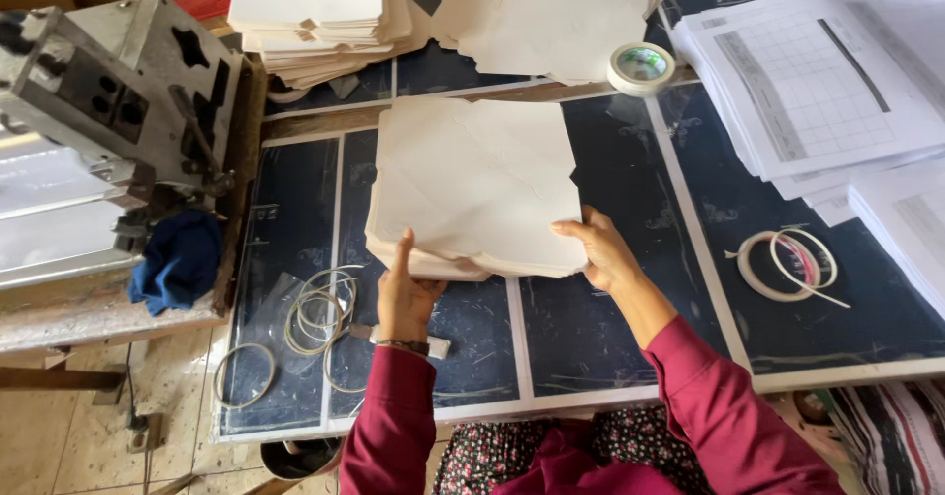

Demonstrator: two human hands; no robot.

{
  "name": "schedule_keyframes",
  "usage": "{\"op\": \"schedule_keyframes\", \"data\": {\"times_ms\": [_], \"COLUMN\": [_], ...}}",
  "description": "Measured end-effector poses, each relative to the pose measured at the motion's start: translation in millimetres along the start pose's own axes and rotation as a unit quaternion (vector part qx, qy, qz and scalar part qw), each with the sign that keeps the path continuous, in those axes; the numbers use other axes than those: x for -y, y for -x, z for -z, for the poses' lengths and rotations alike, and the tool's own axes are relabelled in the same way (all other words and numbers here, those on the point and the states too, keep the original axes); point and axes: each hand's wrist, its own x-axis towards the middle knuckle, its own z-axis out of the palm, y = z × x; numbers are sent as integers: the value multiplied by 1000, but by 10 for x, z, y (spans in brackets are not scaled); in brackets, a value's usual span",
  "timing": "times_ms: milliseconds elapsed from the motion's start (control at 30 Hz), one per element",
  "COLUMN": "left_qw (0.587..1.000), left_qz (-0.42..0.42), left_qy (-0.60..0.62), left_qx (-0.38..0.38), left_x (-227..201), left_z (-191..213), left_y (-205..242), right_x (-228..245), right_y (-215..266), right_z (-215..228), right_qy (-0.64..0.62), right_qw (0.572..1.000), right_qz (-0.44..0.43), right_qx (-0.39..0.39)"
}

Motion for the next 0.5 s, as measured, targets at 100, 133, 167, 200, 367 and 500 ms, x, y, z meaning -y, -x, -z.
{"op": "schedule_keyframes", "data": {"times_ms": [100, 133, 167, 200, 367, 500], "left_qw": [1000, 1000, 999, 998, 978, 962], "left_qz": [10, 12, 17, 22, 92, 120], "left_qy": [-21, -22, -32, -43, -134, -195], "left_qx": [14, 11, 29, 47, 128, 151], "left_x": [55, 135, 192, 248, 143, 143], "left_z": [-227, -201, -193, -187, -268, -186], "left_y": [269, 251, 224, 200, 434, 207], "right_x": [143, 162, 197, 236, 415, 355], "right_y": [207, 257, 288, 318, 664, 777], "right_z": [130, 232, 317, 401, 748, 814], "right_qy": [-8, -8, 2, 11, 31, 45], "right_qw": [999, 999, 999, 998, 999, 998], "right_qz": [32, 29, 42, 55, 18, -35], "right_qx": [-15, -15, -16, -16, -13, -5]}}
